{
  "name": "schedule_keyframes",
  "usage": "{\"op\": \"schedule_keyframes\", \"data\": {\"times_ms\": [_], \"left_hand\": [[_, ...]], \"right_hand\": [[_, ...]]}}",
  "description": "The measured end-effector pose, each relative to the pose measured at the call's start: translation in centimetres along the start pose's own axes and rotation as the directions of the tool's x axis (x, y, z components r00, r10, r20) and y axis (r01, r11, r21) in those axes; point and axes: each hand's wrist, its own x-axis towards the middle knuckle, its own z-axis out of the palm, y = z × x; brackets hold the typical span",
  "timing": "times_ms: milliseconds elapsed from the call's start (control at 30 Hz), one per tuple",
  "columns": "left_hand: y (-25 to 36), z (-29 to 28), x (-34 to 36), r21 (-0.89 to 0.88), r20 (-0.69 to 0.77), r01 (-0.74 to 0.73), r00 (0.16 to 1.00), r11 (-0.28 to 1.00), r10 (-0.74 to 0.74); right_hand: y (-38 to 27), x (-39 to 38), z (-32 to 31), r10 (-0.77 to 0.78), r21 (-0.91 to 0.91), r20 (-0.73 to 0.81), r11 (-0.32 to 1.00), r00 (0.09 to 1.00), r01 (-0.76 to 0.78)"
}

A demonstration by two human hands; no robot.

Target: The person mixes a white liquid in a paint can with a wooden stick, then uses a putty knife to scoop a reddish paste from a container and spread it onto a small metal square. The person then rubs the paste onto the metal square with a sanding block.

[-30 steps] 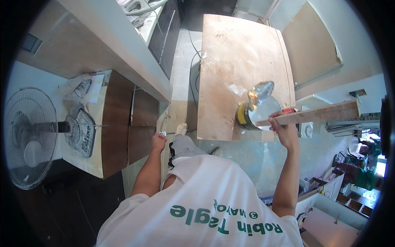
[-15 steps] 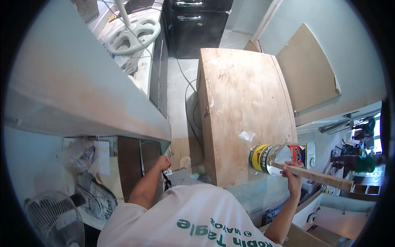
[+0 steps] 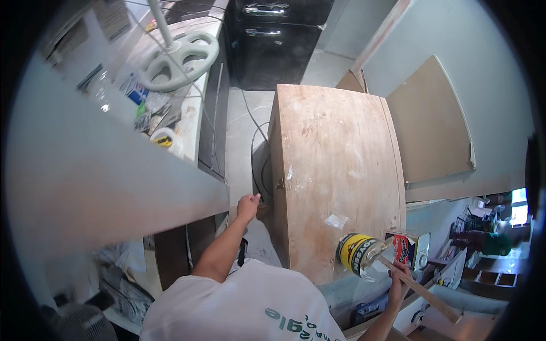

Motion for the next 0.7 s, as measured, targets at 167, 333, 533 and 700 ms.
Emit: {"op": "schedule_keyframes", "data": {"times_ms": [167,333,533,700], "left_hand": [[11.9,2.1,9.6,-0.211,-0.118,-0.053,0.993,0.976,0.029],[18.4,4.9,18.2,-0.102,-0.262,-0.115,0.961,0.988,0.085],[20.8,8.0,20.6,-0.145,-0.358,0.054,0.928,0.988,-0.104],[21.5,7.6,20.5,-0.143,-0.324,0.101,0.935,0.984,-0.144]], "right_hand": [[5.5,-1.1,-3.2,0.077,-0.164,-0.112,0.982,0.991,-0.095],[-0.4,-1.9,0.4,0.331,0.061,-0.265,0.943,0.906,-0.327],[1.7,-1.6,0.4,0.538,0.182,-0.372,0.841,0.756,-0.509],[4.3,1.0,-1.9,0.585,0.196,-0.282,0.811,0.76,-0.551]]}}
